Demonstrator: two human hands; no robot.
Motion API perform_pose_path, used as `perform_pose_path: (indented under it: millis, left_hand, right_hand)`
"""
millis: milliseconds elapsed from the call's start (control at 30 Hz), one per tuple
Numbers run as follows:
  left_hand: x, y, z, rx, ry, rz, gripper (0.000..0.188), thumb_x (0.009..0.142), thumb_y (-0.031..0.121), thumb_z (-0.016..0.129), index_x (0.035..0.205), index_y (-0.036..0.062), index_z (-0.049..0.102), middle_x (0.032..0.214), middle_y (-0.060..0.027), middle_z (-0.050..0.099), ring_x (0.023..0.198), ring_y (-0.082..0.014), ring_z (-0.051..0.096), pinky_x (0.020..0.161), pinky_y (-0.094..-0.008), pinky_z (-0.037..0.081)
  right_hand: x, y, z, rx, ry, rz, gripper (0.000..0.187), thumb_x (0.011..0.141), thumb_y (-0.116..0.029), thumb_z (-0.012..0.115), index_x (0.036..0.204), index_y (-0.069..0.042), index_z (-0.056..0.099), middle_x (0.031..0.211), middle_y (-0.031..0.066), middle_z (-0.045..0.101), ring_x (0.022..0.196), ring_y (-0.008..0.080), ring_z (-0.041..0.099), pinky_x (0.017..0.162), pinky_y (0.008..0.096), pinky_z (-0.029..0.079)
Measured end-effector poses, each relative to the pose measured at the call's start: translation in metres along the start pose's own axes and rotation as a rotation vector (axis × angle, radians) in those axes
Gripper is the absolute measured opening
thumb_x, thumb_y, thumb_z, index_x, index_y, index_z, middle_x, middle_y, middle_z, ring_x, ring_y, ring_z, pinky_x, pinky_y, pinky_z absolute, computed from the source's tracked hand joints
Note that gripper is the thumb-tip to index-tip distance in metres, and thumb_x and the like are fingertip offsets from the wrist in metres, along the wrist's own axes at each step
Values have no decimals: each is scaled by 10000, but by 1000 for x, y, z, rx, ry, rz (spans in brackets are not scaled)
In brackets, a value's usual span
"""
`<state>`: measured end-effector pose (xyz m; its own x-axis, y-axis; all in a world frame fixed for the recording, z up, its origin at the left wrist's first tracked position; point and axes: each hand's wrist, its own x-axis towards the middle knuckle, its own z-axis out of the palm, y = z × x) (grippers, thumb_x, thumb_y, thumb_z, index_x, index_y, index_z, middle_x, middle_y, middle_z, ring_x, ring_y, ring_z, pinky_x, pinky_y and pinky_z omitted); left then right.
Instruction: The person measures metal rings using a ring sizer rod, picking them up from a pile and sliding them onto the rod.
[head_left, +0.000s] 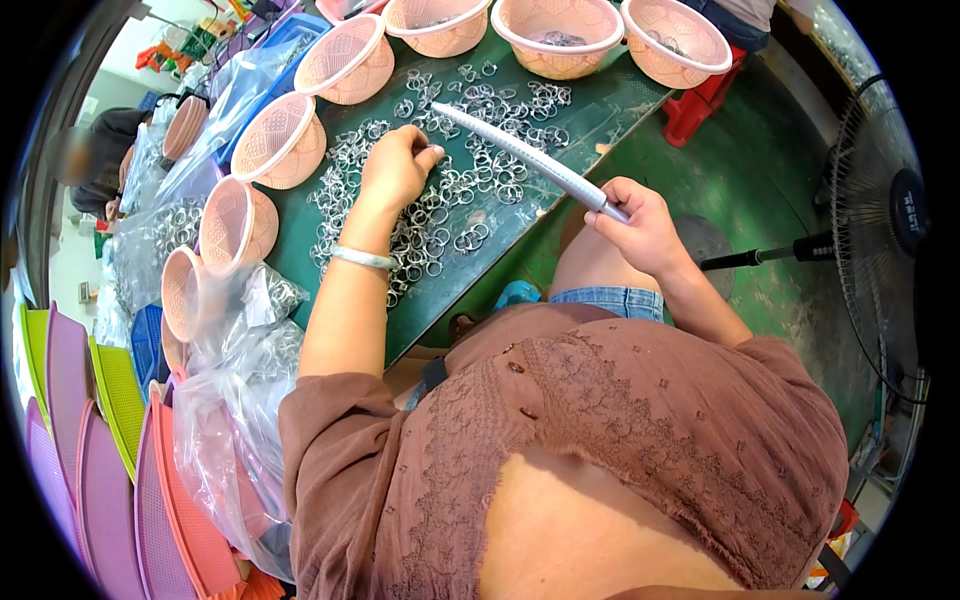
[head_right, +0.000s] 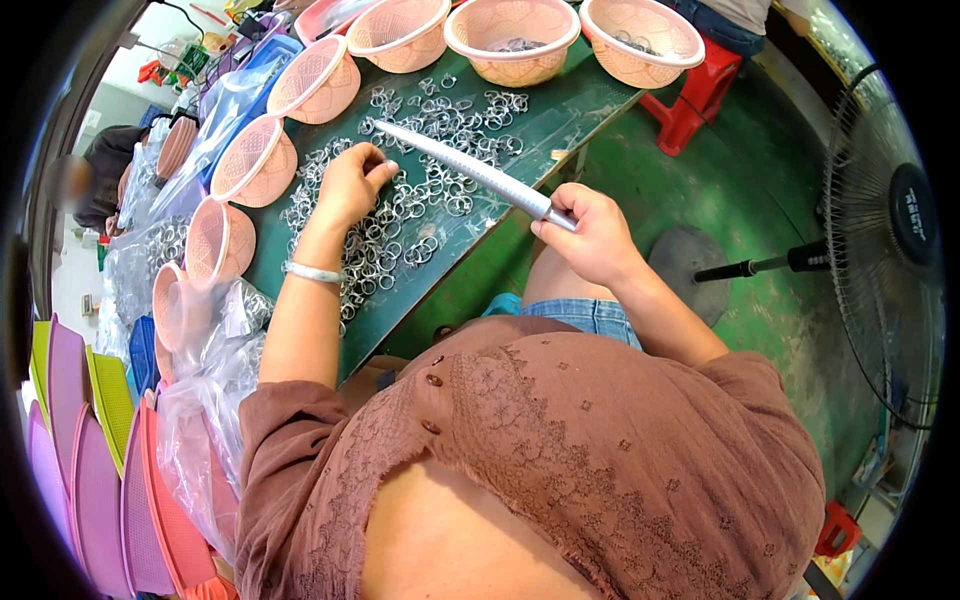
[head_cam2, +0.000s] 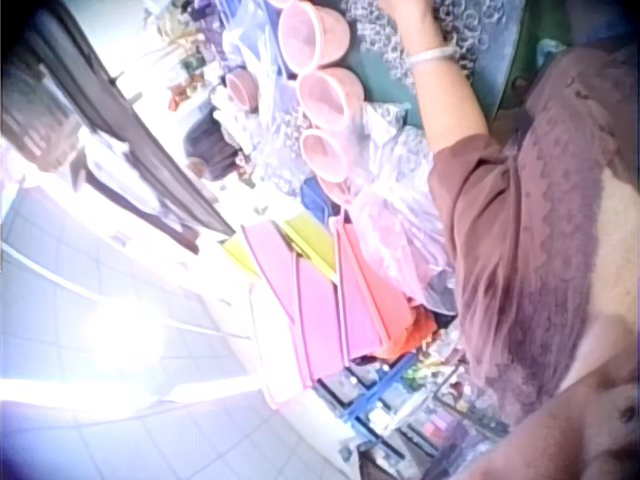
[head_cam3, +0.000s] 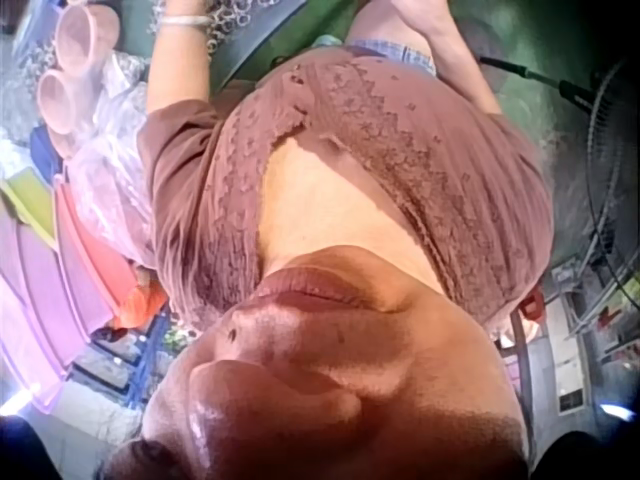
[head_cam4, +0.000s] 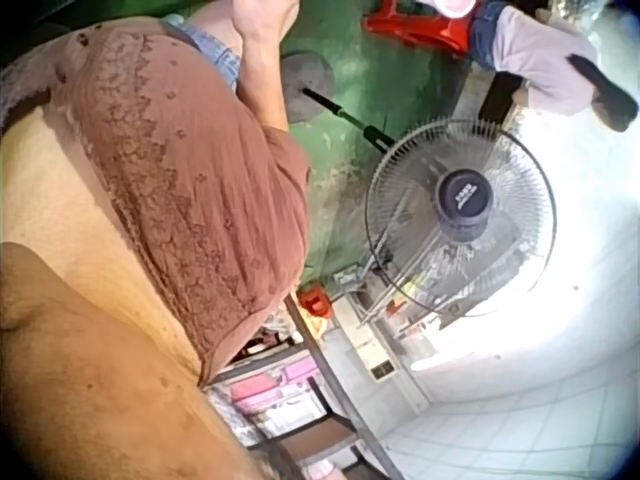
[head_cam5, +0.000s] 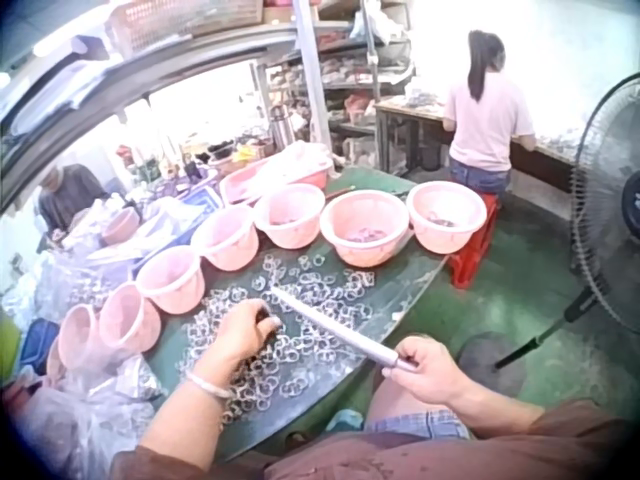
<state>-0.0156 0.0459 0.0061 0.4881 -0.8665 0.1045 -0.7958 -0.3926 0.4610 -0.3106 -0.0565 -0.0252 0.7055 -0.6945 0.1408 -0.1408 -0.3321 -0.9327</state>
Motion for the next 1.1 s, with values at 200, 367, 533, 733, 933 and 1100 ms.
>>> perform_pose_path:
  millis: [200,367,533,733,933,1100]
  left_hand:
    - [-13,-18,-16,-1703,-286,-198,302,942,259,467,1017,-23,547,913,-96,608,762,-141,593,682,-249,508]
    - [-27,1,-16,-1800,-191,-44,317,934,157,470,1168,-55,488,1059,-136,575,934,-177,579,849,-282,496]
    - [-39,8,-15,-1698,-36,-3,303,896,44,506,1189,-33,506,1127,-134,563,1053,-206,543,947,-311,457]
    - [-55,23,-14,-1669,14,64,281,896,55,507,1163,-34,520,1171,-158,542,1087,-261,539,951,-332,459]
    - [-62,30,-5,-1755,199,-35,322,848,-30,551,1154,26,466,1106,-120,558,1060,-231,552,883,-321,496]
    - [-73,36,-2,-1820,147,48,408,853,-19,550,1234,36,413,1147,-153,547,1076,-238,549,923,-342,479]
  right_hand:
    - [-3,-15,-4,-146,20,-169,194,656,-70,685,697,-18,503,648,105,486,595,229,497,529,327,379]
    - [-3,-26,-1,-182,33,-272,185,639,-48,681,685,-21,503,654,116,505,603,289,532,519,361,394]
    - [-3,-33,0,-245,62,-324,186,636,-32,673,680,-26,493,664,117,509,606,298,539,518,369,399]
    - [-4,-37,3,-332,83,-373,170,641,-33,648,687,-36,484,697,114,504,602,318,527,522,384,407]
    - [-7,-46,11,-484,149,-437,171,630,-44,647,688,-51,487,722,100,497,573,309,517,526,380,412]
    - [-8,-51,22,-508,203,-532,172,607,-34,650,701,-50,506,751,86,523,578,277,535,525,364,416]
